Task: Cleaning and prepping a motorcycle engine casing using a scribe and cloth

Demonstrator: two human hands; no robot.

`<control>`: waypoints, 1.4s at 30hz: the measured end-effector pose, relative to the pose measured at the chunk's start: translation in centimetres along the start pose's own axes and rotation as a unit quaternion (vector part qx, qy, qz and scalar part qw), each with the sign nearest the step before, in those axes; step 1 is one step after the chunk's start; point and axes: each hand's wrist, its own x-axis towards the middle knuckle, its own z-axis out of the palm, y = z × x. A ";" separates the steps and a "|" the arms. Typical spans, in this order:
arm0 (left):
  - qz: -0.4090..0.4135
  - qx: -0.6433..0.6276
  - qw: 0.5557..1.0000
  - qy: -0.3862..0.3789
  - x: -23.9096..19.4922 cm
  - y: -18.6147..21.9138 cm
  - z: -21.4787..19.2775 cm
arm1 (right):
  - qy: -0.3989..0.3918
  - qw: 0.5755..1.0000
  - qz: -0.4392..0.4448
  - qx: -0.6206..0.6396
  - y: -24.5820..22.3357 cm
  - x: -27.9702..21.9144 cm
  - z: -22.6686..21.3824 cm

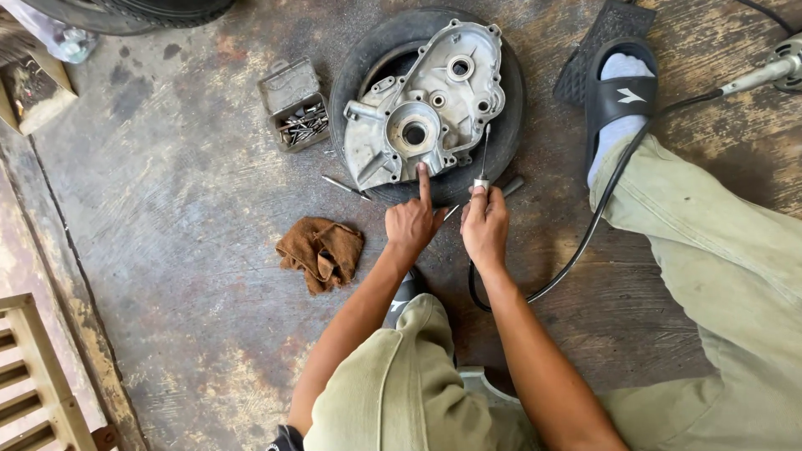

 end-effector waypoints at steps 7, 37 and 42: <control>0.084 -0.043 0.940 0.328 0.3 -0.8 5.8 | 0.005 1.000 -0.005 -0.014 0.2 0.2 0.4; 0.024 -0.039 0.997 0.055 -0.4 -0.5 4.1 | -0.012 1.000 -0.009 -0.014 1.1 0.3 0.7; 0.036 -0.046 0.956 0.289 -0.7 -1.7 6.2 | -0.017 1.000 -0.017 -0.017 1.1 0.5 0.7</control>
